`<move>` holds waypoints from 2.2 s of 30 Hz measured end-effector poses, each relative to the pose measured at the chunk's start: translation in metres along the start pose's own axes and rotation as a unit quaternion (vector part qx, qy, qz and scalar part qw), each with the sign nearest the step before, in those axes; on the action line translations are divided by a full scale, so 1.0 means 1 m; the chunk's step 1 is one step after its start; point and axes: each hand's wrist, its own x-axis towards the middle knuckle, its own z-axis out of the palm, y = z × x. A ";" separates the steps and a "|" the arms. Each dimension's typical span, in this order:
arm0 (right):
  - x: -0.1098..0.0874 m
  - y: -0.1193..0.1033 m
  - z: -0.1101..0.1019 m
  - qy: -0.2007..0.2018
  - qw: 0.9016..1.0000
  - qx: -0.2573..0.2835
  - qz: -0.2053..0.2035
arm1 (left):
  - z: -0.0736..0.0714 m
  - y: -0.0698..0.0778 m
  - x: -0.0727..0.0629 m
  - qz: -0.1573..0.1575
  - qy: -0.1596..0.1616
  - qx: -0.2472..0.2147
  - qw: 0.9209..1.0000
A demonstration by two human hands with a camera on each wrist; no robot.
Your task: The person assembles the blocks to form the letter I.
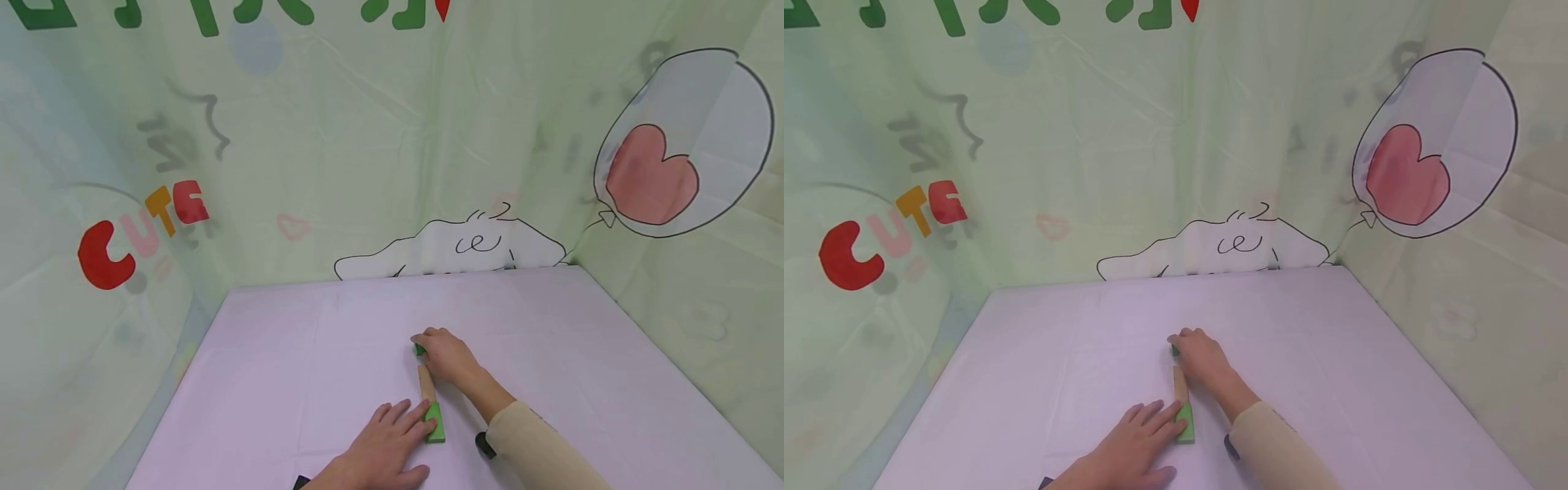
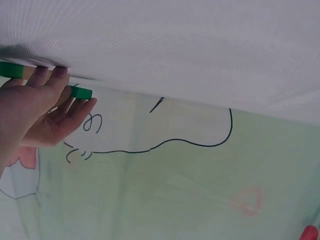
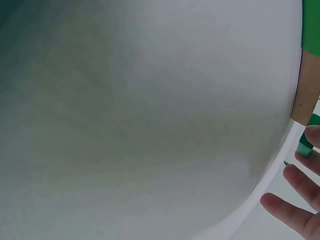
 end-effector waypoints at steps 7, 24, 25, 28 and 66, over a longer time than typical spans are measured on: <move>0.002 0.000 0.003 -0.010 1.000 -0.005 -0.003 | -0.002 0.000 0.000 0.002 0.005 -0.003 1.000; 0.005 0.000 0.004 -0.029 1.000 -0.008 -0.002 | -0.003 0.001 -0.002 0.006 0.017 0.007 1.000; 0.005 0.000 0.004 -0.031 0.999 -0.009 -0.001 | -0.002 0.001 -0.002 0.006 0.018 0.007 1.000; 0.006 -0.001 0.004 -0.034 0.999 -0.012 0.001 | -0.001 0.002 -0.001 0.004 0.015 0.002 1.000; 0.005 0.006 0.002 -0.062 0.998 0.023 0.024 | -0.002 0.001 0.001 0.003 0.001 -0.010 1.000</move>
